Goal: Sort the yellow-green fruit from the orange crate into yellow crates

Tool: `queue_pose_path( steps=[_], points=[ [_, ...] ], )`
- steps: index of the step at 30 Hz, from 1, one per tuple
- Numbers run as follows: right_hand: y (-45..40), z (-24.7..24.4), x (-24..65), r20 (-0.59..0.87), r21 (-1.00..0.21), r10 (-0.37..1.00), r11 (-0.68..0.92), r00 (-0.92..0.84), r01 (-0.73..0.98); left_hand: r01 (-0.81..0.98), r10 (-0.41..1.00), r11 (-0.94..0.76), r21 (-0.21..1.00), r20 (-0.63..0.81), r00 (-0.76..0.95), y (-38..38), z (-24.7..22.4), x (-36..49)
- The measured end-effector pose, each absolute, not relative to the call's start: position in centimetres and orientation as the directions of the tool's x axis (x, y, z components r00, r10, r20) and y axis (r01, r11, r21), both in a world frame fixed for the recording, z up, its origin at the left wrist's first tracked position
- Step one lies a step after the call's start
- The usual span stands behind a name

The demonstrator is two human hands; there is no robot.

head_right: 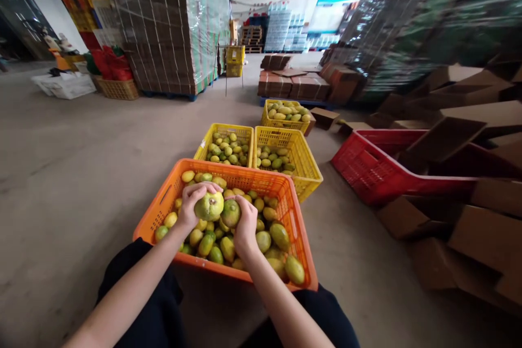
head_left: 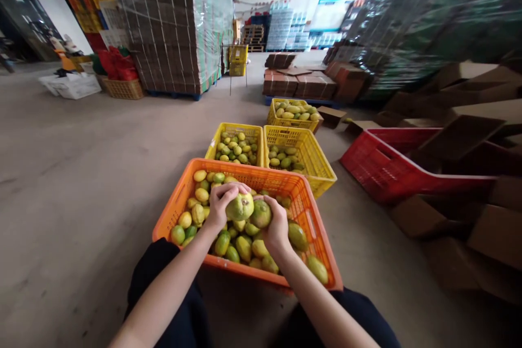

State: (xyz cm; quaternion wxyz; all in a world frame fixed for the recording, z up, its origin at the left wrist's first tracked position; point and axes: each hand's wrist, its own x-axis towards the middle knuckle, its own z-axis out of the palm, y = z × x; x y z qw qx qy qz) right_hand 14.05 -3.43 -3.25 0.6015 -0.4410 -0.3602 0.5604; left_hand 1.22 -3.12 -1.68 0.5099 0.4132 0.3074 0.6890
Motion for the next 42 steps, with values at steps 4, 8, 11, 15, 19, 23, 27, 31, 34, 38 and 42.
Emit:
queue_pose_path(
  steps=[4, 8, 11, 15, 19, 23, 27, 31, 34, 38, 42],
  points=[
    [-4.1, -2.6, 14.2, 0.022, -0.963, 0.984, 0.068, 0.175, -0.261, -0.440, 0.941, -0.337, 0.832, 0.318, -0.118, -3.3, -1.9, 1.0],
    [-5.0, -1.7, 14.1, 0.083, -0.973, 0.987, 0.110, 0.140, -0.203, -0.432, 0.966, -0.252, 0.866, 0.255, -0.054, -3.6, -2.0, 0.4],
    [-5.3, -1.5, 14.1, 0.092, -0.975, 0.989, 0.114, 0.116, -0.192, -0.491, 0.986, -0.161, 0.856, 0.164, -0.037, -3.8, -2.0, 0.1],
    [-5.3, -1.7, 14.2, 0.085, -0.974, 0.991, 0.104, 0.101, -0.202, -0.586, 0.998, -0.054, 0.809, 0.035, -0.043, -3.9, -2.0, 0.2],
    [-4.9, -2.5, 14.0, 0.047, -0.960, 0.994, 0.072, 0.097, -0.271, -0.637, 0.998, -0.003, 0.771, -0.034, -0.046, -3.8, -2.1, 0.4],
    [-4.7, -2.8, 13.7, -0.095, -0.913, 0.988, -0.040, 0.118, -0.406, -0.627, 0.997, -0.062, 0.777, 0.074, -0.008, -3.8, -2.0, 0.7],
    [-4.4, -2.5, 13.6, -0.412, -0.741, 0.910, -0.306, 0.044, -0.598, -0.658, 1.000, -0.009, 0.753, 0.002, -0.012, -3.6, -1.7, 1.5],
    [-3.5, -2.4, 14.3, -0.606, -0.522, 0.769, -0.576, -0.201, -0.629, -0.794, 0.956, 0.160, 0.587, -0.291, -0.022, -2.9, -1.6, 1.9],
    [-2.9, -2.3, 15.0, -0.606, -0.470, 0.727, -0.654, -0.322, -0.592, -0.874, 0.858, 0.251, 0.415, -0.514, 0.002, -2.3, -2.1, 1.7],
    [-2.5, -1.6, 15.5, -0.468, -0.515, 0.812, -0.571, -0.348, -0.640, -0.892, 0.782, 0.269, 0.362, -0.623, -0.018, -1.5, -3.0, 1.3],
    [-2.3, -0.9, 15.8, -0.398, -0.501, 0.846, -0.524, -0.354, -0.689, -0.897, 0.773, 0.260, 0.358, -0.633, -0.029, -1.5, -3.2, 1.2]
  ],
)
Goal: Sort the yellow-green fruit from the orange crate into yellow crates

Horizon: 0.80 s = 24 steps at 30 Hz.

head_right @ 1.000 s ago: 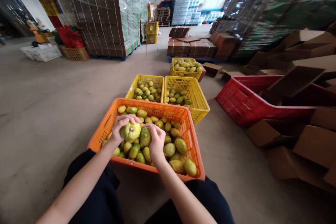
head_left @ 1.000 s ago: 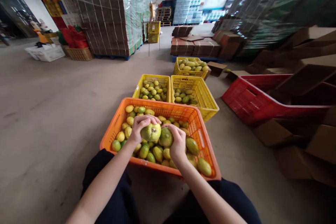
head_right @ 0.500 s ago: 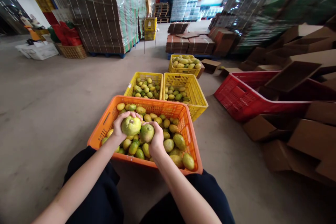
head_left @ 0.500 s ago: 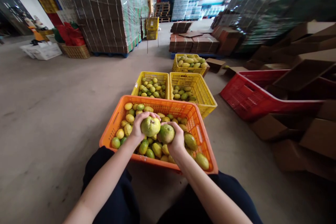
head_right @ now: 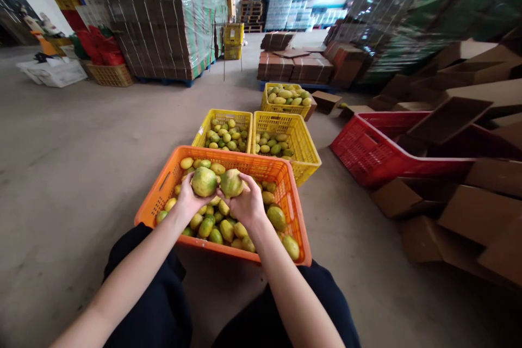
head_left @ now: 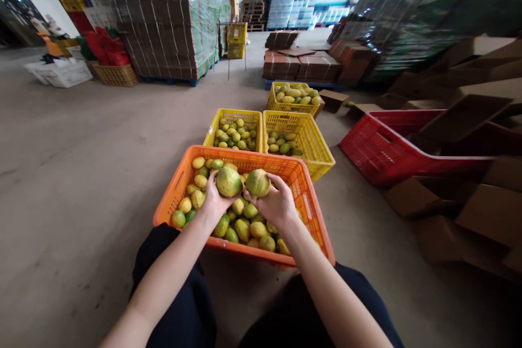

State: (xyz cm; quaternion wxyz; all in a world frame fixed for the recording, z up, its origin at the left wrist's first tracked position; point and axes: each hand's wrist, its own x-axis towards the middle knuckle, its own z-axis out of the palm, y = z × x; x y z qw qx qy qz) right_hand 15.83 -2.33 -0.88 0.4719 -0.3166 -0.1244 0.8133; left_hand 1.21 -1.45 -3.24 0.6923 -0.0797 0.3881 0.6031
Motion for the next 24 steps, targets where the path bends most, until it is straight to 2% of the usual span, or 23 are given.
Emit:
queue_pose_path(
  steps=[8, 15, 21, 24],
  points=[
    [-2.0, -1.2, 16.1, -0.544, -0.409, 0.757, -0.617, -0.363, -0.673, -0.910, 0.821, 0.267, 0.317, -0.569, 0.043, -1.8, -3.5, 1.4],
    [-1.8, -2.1, 16.4, -0.512, -0.479, 0.752, -0.651, -0.415, -0.589, -0.926, 0.815, 0.248, 0.285, -0.578, 0.041, -1.3, -3.7, 1.1],
    [-1.6, -2.3, 16.6, -0.503, -0.473, 0.731, -0.680, -0.462, -0.560, -0.928, 0.800, 0.257, 0.272, -0.599, 0.046, -1.5, -3.2, 1.2],
    [-1.7, -2.1, 16.6, -0.513, -0.506, 0.740, -0.670, -0.435, -0.543, -0.929, 0.794, 0.289, 0.231, -0.600, 0.097, -1.8, -2.2, 1.1]
  ],
)
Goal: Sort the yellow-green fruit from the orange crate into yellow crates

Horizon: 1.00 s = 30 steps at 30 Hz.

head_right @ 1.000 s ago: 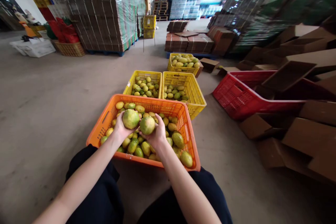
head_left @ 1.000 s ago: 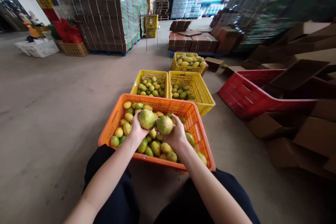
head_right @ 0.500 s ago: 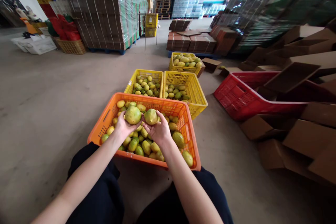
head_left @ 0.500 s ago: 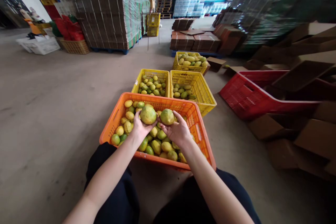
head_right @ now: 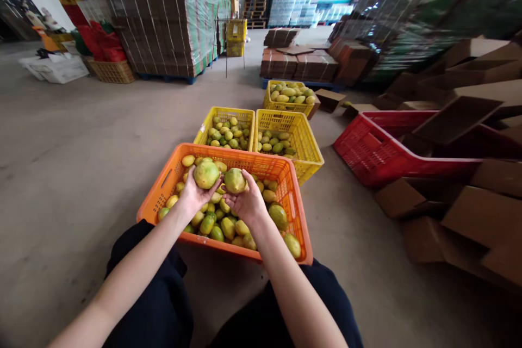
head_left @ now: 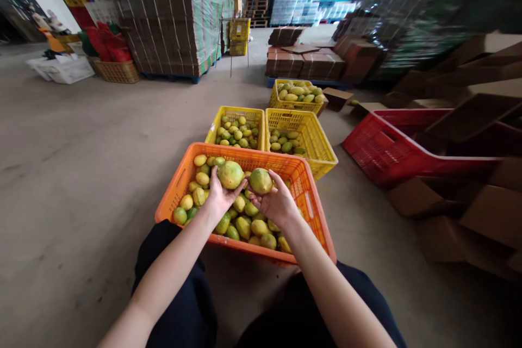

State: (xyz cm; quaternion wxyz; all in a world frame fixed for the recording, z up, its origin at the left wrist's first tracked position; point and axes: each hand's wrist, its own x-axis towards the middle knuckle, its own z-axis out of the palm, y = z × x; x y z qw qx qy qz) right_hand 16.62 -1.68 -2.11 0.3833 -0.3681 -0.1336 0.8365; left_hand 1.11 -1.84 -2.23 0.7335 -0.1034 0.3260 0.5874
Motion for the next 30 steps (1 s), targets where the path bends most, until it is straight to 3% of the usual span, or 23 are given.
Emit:
queue_pose_path(
  steps=[3, 5, 10, 13, 15, 17, 19, 23, 30],
  points=[
    [-1.9, -1.7, 16.5, -0.476, -0.578, 0.801, -0.596, -0.363, -0.557, -0.923, 0.810, 0.346, 0.170, -0.550, 0.202, -2.0, -0.9, 0.6],
    [-2.1, -1.5, 16.4, -0.406, -0.665, 0.868, -0.496, -0.286, -0.559, -0.912, 0.851, 0.341, 0.230, -0.487, 0.196, -2.1, -0.2, 0.3],
    [-2.9, -1.4, 16.1, -0.028, -0.941, 1.000, -0.024, 0.009, -0.337, -0.749, 0.984, 0.110, 0.654, -0.180, -0.013, -2.2, 0.0, -0.1],
    [-3.0, -1.8, 16.2, 0.253, -0.961, 0.962, 0.262, 0.101, -0.088, -0.521, 0.988, -0.109, 0.846, 0.037, -0.148, -2.2, -0.8, -0.2],
    [-2.9, -2.3, 16.4, 0.399, -0.916, 0.909, 0.391, 0.119, 0.085, -0.272, 0.956, -0.271, 0.923, 0.223, -0.193, -2.3, -1.2, -0.2],
    [-2.7, -2.7, 16.6, 0.504, -0.851, 0.858, 0.473, 0.102, 0.228, -0.032, 0.908, -0.401, 0.916, 0.392, -0.151, -2.4, -1.5, -0.2],
    [-2.7, -2.9, 16.7, 0.579, -0.785, 0.812, 0.530, 0.074, 0.322, 0.097, 0.874, -0.473, 0.876, 0.480, -0.078, -2.6, -1.6, -0.2],
    [-2.9, -3.0, 16.8, 0.664, -0.688, 0.746, 0.585, 0.048, 0.430, 0.196, 0.827, -0.550, 0.812, 0.562, -0.004, -3.0, -1.6, -0.3],
    [-3.1, -3.0, 16.8, 0.703, -0.654, 0.707, 0.601, 0.077, 0.459, 0.301, 0.716, -0.680, 0.668, 0.694, 0.075, -3.0, -1.3, -0.8]
  ],
)
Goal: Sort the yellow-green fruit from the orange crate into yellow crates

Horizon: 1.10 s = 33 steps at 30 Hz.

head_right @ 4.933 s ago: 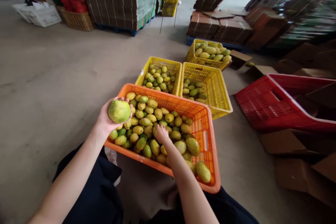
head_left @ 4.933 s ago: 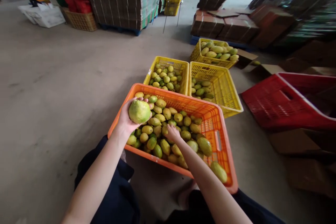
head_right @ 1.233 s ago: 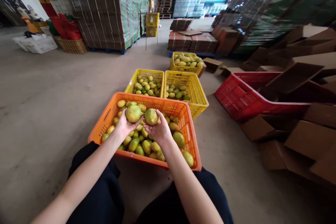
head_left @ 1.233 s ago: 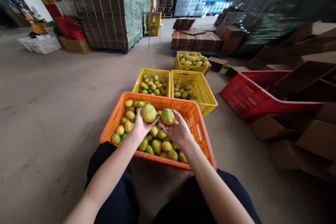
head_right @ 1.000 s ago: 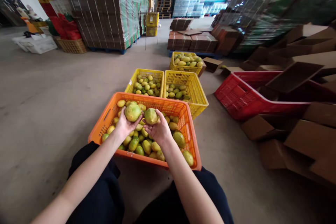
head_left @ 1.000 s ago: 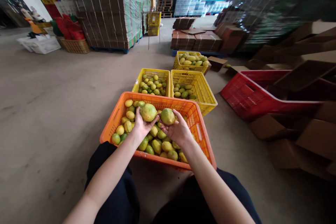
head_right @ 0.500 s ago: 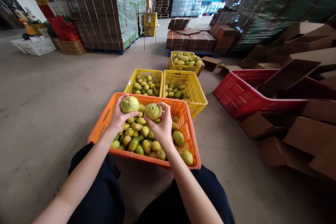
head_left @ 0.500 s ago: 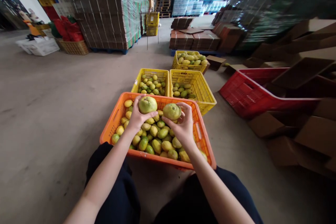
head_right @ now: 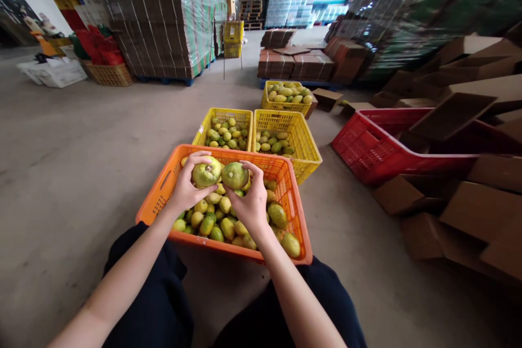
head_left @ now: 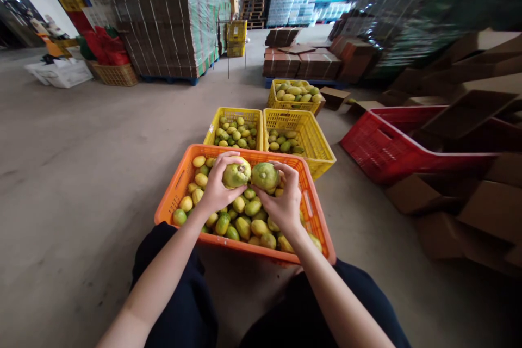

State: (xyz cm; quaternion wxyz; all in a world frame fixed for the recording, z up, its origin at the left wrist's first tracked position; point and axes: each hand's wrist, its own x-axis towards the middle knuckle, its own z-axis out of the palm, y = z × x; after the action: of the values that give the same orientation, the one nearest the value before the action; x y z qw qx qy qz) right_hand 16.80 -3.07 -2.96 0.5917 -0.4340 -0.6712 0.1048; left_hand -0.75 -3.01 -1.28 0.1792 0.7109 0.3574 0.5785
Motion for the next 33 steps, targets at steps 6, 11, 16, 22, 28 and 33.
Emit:
queue_pose_path(
  steps=[6, 11, 16, 22, 28, 33],
  points=[
    [-3.08, -3.16, 16.86, 0.698, -0.651, 0.712, 0.582, 0.082, 0.487, 0.354, 0.694, -0.690, 0.631, 0.715, 0.079, -3.13, -1.14, -0.75],
    [-3.33, -2.89, 16.75, 0.668, -0.687, 0.739, 0.567, 0.088, 0.454, 0.342, 0.730, -0.659, 0.670, 0.679, 0.075, -3.24, -0.92, -0.80],
    [-3.47, -2.68, 16.69, 0.635, -0.721, 0.767, 0.546, 0.092, 0.427, 0.309, 0.750, -0.639, 0.704, 0.660, 0.045, -3.28, -0.91, -0.75],
    [-3.47, -2.72, 16.73, 0.633, -0.719, 0.769, 0.543, 0.086, 0.433, 0.312, 0.748, -0.643, 0.699, 0.660, 0.065, -3.21, -1.11, -0.77],
    [-3.39, -2.93, 16.80, 0.666, -0.692, 0.742, 0.573, 0.081, 0.440, 0.318, 0.740, -0.652, 0.688, 0.668, 0.074, -3.22, -1.12, -0.81],
    [-3.41, -2.94, 16.80, 0.655, -0.697, 0.751, 0.562, 0.078, 0.445, 0.328, 0.754, -0.637, 0.698, 0.652, 0.078, -3.22, -1.18, -0.85]
  ],
)
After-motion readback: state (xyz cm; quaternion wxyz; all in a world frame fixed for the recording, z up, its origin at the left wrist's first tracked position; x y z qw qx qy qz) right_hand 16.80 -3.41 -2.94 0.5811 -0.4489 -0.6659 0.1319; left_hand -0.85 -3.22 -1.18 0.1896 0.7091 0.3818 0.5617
